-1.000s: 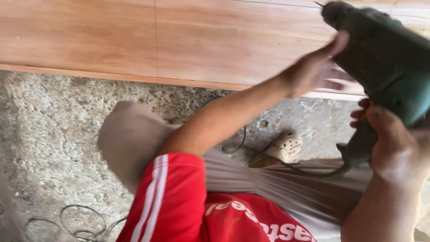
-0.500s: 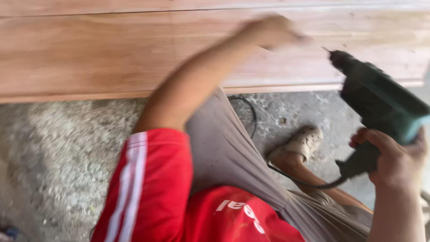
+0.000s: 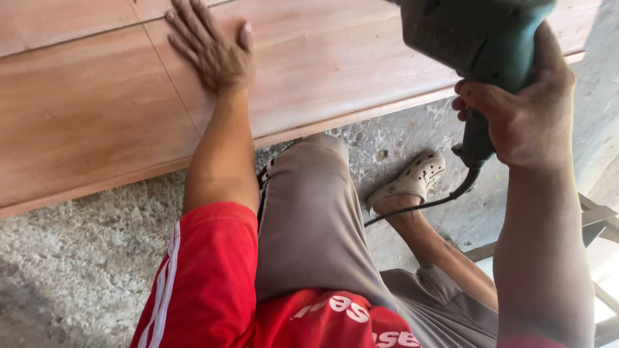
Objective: The person sits on the floor holding a long wooden board steady with one hand while drilling a series of holes along a marked line with a corded electric drill. They reposition the board and continue drilling more holes, then stand up at the end carrying the drill.
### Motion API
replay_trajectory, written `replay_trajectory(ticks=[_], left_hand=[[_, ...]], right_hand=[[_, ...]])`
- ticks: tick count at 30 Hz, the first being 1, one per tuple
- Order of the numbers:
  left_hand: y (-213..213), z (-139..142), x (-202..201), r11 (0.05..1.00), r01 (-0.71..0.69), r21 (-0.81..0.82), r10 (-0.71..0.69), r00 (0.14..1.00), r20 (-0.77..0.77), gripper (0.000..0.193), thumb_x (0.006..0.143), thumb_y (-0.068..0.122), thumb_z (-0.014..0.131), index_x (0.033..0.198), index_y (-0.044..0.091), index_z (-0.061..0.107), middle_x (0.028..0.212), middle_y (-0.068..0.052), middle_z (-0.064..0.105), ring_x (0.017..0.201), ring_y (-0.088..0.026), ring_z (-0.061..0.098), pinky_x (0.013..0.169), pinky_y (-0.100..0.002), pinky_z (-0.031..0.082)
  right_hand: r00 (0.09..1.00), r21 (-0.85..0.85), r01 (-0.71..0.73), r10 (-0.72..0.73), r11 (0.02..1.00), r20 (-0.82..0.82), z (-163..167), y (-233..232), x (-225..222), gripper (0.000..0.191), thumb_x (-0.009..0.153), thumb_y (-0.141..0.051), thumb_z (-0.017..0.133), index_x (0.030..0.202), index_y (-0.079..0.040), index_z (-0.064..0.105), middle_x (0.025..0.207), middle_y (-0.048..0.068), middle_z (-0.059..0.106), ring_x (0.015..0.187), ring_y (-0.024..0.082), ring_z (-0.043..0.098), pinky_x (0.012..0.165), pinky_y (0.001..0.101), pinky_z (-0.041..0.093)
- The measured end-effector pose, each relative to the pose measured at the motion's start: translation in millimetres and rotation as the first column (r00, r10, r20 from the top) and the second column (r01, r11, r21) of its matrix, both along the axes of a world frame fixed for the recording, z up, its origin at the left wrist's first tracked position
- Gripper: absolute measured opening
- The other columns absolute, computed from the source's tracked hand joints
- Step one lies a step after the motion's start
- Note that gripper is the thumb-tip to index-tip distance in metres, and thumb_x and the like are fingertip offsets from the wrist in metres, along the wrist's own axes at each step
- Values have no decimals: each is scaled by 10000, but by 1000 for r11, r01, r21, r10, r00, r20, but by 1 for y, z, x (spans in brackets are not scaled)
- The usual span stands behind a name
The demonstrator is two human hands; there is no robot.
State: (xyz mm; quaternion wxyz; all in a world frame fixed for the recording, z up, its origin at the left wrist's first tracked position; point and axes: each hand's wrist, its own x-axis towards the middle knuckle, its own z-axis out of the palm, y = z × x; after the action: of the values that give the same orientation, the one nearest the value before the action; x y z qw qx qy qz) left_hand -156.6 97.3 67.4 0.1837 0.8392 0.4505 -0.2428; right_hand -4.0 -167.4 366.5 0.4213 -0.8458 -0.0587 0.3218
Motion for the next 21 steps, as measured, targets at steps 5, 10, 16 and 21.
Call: replay_trajectory(ticks=[5, 10, 16, 21], left_hand=[[6, -10, 2, 1000, -9, 9, 9, 1000, 23, 1003, 1085, 688, 449, 1690, 9, 27, 1746, -211, -72, 1619, -437, -75, 1324, -615, -36], [4, -14, 5, 1000, 5, 10, -5, 1000, -6, 994, 1079, 670, 443, 1679, 10, 4, 1739, -216, -87, 1606, -449, -94, 1314, -620, -43], [1, -13, 4, 1000, 14, 18, -14, 1000, -25, 987, 1105, 664, 425, 1684, 1, -19, 1749, -221, -96, 1615, -453, -105, 1324, -618, -50], [2, -9, 7, 1000, 16, -23, -17, 998, -59, 984, 1111, 675, 396, 1686, 3, -37, 1751, -223, -114, 1613, -450, -125, 1332, -619, -62]], right_hand=[[1000, -23, -2, 2, 1000, -5, -28, 10, 11, 612, 867, 28, 692, 1445, 21, 491, 1009, 102, 689, 812, 160, 728, 708, 288, 647], [999, -6, 34, -34, 999, -36, -47, 4, 4, 595, 903, 30, 702, 1461, 23, 495, 1012, 105, 692, 830, 164, 733, 720, 299, 647], [991, 55, 115, -111, 992, -73, -55, -7, -2, 606, 914, 38, 687, 1488, 17, 496, 1006, 103, 681, 817, 153, 711, 702, 286, 616], [990, 61, 130, -126, 990, -69, -58, -11, -3, 577, 916, 27, 692, 1457, 25, 492, 1001, 107, 687, 823, 161, 722, 702, 296, 628]])
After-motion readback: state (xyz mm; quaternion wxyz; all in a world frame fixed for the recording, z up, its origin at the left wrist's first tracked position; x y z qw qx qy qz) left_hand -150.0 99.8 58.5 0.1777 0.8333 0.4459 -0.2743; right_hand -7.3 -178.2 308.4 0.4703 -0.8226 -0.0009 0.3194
